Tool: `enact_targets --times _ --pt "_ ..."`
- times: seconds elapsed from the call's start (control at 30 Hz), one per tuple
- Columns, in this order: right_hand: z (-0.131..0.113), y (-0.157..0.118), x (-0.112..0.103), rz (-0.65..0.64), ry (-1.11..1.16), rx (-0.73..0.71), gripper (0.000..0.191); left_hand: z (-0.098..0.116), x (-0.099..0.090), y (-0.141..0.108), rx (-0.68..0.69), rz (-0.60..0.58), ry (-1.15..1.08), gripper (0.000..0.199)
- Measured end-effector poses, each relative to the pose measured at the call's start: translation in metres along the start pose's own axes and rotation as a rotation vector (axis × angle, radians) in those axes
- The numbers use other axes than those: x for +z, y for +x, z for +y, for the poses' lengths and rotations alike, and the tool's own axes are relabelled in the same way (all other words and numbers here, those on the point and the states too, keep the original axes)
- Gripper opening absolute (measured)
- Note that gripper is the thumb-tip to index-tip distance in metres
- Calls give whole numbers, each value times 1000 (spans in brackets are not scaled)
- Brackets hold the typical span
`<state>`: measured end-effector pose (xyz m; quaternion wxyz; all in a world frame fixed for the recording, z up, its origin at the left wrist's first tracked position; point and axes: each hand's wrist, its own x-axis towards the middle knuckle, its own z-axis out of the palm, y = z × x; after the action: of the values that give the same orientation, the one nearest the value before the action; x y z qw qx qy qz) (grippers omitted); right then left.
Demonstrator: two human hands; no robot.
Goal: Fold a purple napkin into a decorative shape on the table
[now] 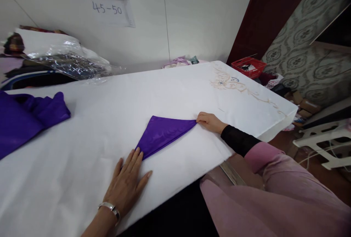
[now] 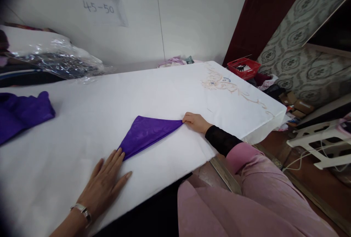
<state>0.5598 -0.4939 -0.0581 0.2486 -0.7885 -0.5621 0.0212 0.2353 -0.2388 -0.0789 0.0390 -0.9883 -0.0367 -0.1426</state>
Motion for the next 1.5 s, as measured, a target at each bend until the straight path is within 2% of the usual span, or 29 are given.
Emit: enact_targets --times 0.23,0.33,0.47,0.6,0.73,0.9,1.0,1.1,1.4,1.5 --pt "-11 3 -10 -24 52 49 20 0 2 0 4 1 20 67" --pt "-19 5 -16 -36 70 99 13 1 3 0 -8 -9 13 67" --pt "-26 11 -15 -17 28 202 35 4 -1 5 -27 -7 12 66" --pt "-33 19 -6 24 -86 286 45 13 -18 19 -67 -11 30 61" --pt "-43 24 3 32 -227 332 50 22 -37 39 -158 -143 51 53" --pt "-53 22 16 104 -310 381 54 28 -41 59 -305 -263 66 57" --pt "-54 18 22 127 -341 403 50 30 -41 66 -418 -312 63 57" --pt "-53 15 24 120 -338 412 43 31 -41 70 -461 -343 56 53" --pt "-48 7 22 162 -257 371 15 28 -39 67 -435 -338 31 33" --pt "-51 7 23 219 -235 237 6 26 -33 65 -369 -289 -8 29"
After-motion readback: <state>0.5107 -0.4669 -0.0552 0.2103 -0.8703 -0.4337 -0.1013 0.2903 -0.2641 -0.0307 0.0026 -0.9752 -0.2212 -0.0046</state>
